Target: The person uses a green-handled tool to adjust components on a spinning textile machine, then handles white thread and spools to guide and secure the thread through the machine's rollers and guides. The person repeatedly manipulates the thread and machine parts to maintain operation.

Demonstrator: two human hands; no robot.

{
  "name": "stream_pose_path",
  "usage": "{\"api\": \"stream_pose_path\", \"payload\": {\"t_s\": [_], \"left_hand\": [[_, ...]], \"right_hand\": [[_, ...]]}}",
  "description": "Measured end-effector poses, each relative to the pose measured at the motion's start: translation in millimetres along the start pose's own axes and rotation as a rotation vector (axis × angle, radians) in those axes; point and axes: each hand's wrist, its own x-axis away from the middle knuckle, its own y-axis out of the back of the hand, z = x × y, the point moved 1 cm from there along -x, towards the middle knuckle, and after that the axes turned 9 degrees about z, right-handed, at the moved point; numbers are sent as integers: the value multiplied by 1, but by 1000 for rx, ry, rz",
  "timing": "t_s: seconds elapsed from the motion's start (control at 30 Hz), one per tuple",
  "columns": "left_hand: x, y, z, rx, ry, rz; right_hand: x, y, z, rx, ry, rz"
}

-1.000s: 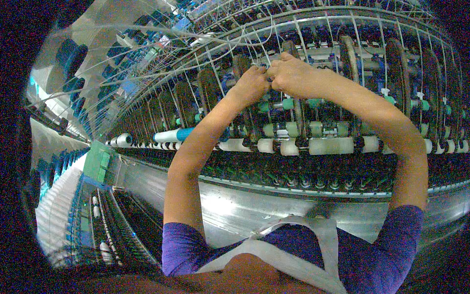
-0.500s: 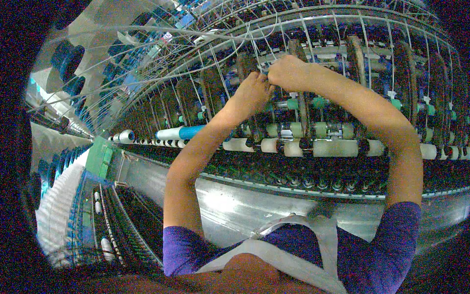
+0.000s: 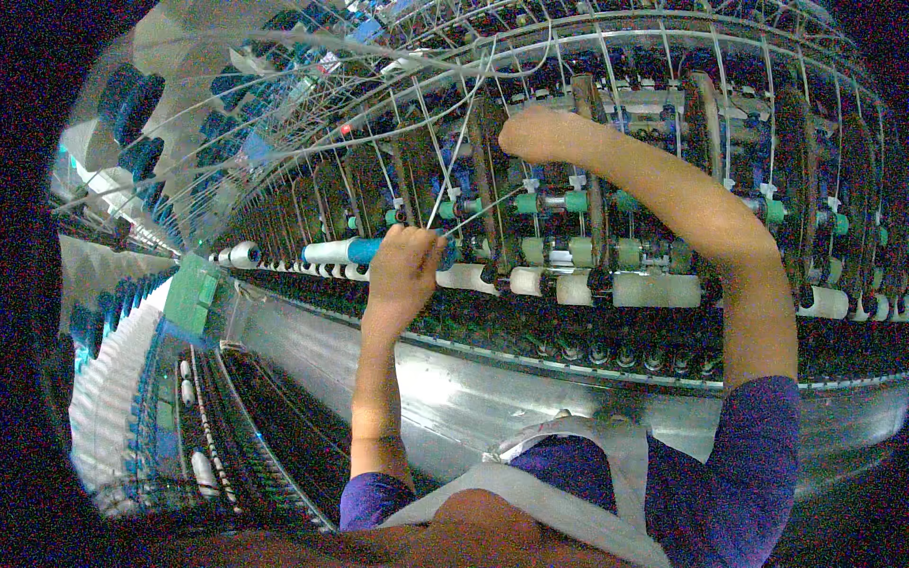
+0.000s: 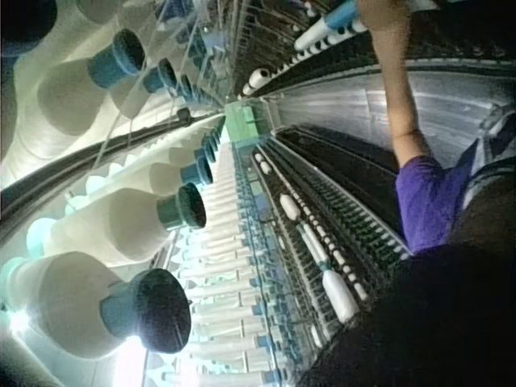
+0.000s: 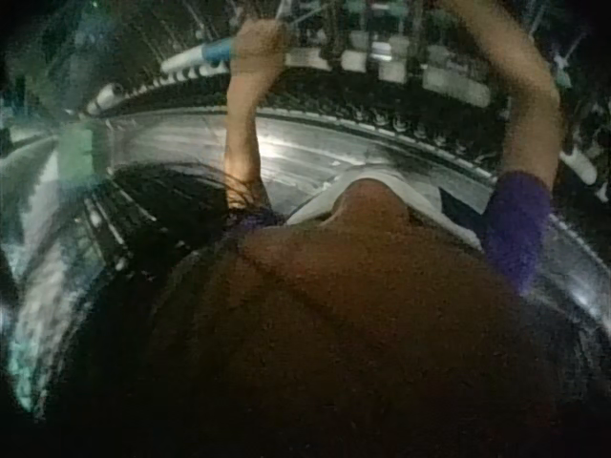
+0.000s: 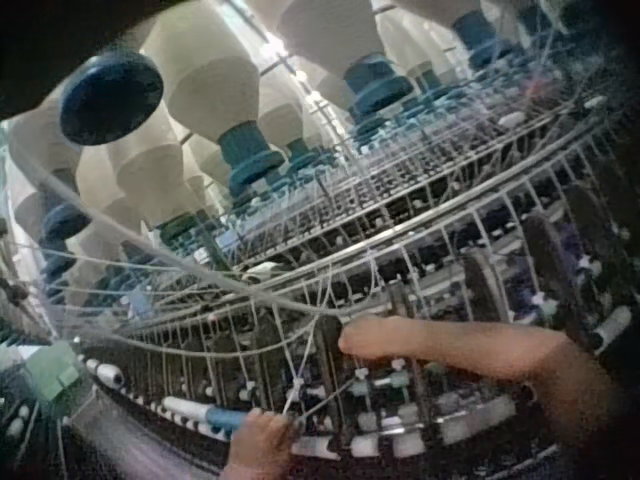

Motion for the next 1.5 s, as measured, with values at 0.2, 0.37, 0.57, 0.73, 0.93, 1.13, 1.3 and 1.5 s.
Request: {"api": "stream_pose_path", "payload": {"t_s": [0.2,0.37,0.57,0.73,0.93,1.13,1.3,1.5], "left_hand": [[28,-5,13,597,253,-151],[33,-17,15,1012,261,-388],[27,-28,12,1640,281,-607],[20,-31,5,2004,24,-608],[67,-27,29,1908,324,-906],[266,6,98,993,778,-1240],[432,-12,111,590,1254,-1168],[547,-45,105,453,1281,-488]], "right_hand": [[-4,-12,7,-5,20,-72],[-7,-18,8,-44,56,-2],[-10,-25,9,-217,25,24],[-15,-42,3,-171,26,-33],[1,-60,-11,-106,131,-196],[12,-27,44,138,181,-302],[-63,-17,112,198,260,-562],[-203,-59,147,-178,112,-517]]}}
